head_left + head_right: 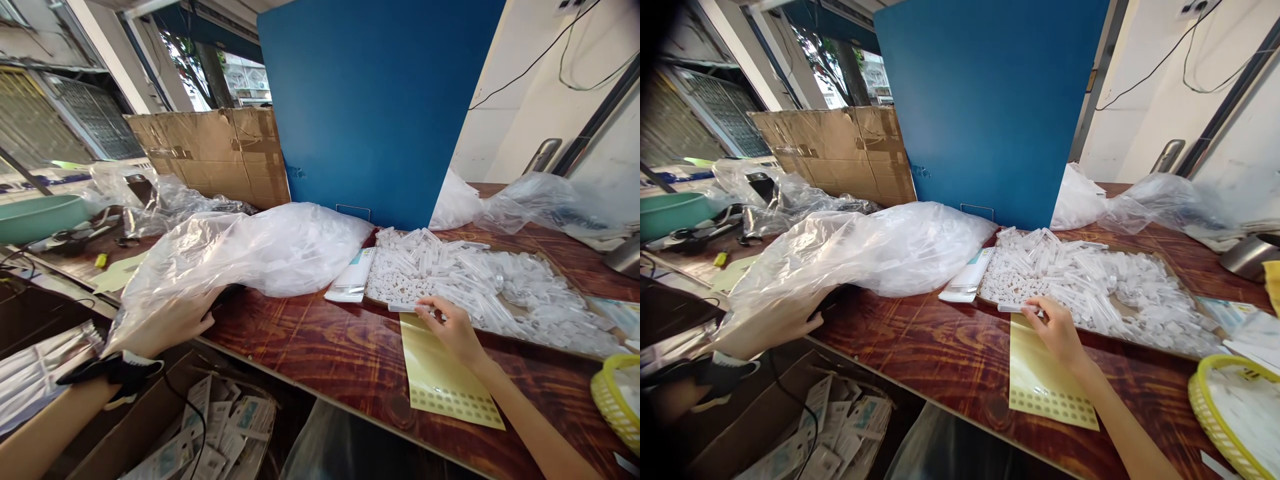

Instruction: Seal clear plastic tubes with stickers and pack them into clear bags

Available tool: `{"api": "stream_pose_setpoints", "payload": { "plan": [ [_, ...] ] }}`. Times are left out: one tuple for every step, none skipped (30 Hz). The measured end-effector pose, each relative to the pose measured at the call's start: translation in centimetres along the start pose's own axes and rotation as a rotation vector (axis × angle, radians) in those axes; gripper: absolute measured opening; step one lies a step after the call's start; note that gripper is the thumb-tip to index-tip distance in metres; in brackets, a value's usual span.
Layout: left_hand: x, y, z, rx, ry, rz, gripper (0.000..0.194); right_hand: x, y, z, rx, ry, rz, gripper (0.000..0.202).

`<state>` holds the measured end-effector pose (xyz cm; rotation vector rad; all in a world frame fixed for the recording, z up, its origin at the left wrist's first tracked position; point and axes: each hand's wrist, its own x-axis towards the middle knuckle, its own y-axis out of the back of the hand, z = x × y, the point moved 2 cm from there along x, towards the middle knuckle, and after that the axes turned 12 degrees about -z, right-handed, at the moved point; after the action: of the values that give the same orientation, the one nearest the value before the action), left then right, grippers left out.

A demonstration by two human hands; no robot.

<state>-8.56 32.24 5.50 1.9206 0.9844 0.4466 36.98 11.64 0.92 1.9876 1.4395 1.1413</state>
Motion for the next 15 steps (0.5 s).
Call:
{"api": "stream_pose_setpoints", "payload": {
  "plan": [
    [0.0, 0.0, -0.1, -0.005, -0.011, -0.008, 0.057, 0.0, 0.0, 0.0, -0.007, -0.003, 0.002, 0.029],
    [0.0, 0.0, -0.1, -0.006, -0.027, -0.013, 0.056, 0.0, 0.0, 0.0, -0.014, -0.005, 0.003, 0.029],
    [0.0, 0.0, -0.2, -0.005, -0.045, -0.017, 0.056, 0.0, 0.1, 0.1, -0.017, -0.006, 0.004, 0.029],
    [0.0, 0.0, -0.2, -0.002, -0.063, -0.021, 0.056, 0.0, 0.0, 0.1, -0.019, -0.005, 0.005, 0.029],
    [0.0, 0.0, -0.3, 0.000, -0.075, -0.025, 0.056, 0.0, 0.0, 0.2, -0.018, -0.002, 0.006, 0.030],
    [0.0, 0.0, -0.3, -0.004, -0.078, -0.032, 0.056, 0.0, 0.0, 0.3, -0.016, 0.002, 0.006, 0.030],
    [0.0, -0.1, -0.4, -0.013, -0.074, -0.044, 0.056, 0.0, 0.0, 0.3, -0.015, 0.005, 0.007, 0.030],
    [0.0, -0.2, -0.4, -0.027, -0.069, -0.060, 0.056, 0.0, -0.1, 0.4, -0.015, 0.008, 0.009, 0.030],
    [0.0, -0.2, -0.4, -0.042, -0.061, -0.076, 0.055, 0.0, -0.1, 0.4, -0.016, 0.010, 0.009, 0.030],
    [0.0, -0.2, -0.3, -0.056, -0.049, -0.084, 0.053, 0.0, -0.1, 0.5, -0.017, 0.009, 0.009, 0.031],
    [0.0, 0.0, -0.2, -0.069, -0.037, -0.077, 0.052, 0.0, -0.1, 0.5, -0.017, 0.006, 0.009, 0.031],
    [-0.1, 0.1, 0.0, -0.080, -0.024, -0.054, 0.051, 0.0, -0.1, 0.5, -0.015, -0.001, 0.007, 0.030],
    [-0.2, 0.4, 0.2, -0.093, -0.009, -0.021, 0.050, 0.0, -0.1, 0.4, -0.010, -0.008, 0.005, 0.030],
    [-0.3, 0.6, 0.5, -0.110, 0.006, 0.015, 0.049, -0.1, -0.1, 0.4, -0.002, -0.013, 0.001, 0.029],
    [-0.4, 0.7, 0.8, -0.136, 0.021, 0.046, 0.047, -0.1, -0.1, 0.3, 0.009, -0.016, -0.004, 0.028]
  ]
}}
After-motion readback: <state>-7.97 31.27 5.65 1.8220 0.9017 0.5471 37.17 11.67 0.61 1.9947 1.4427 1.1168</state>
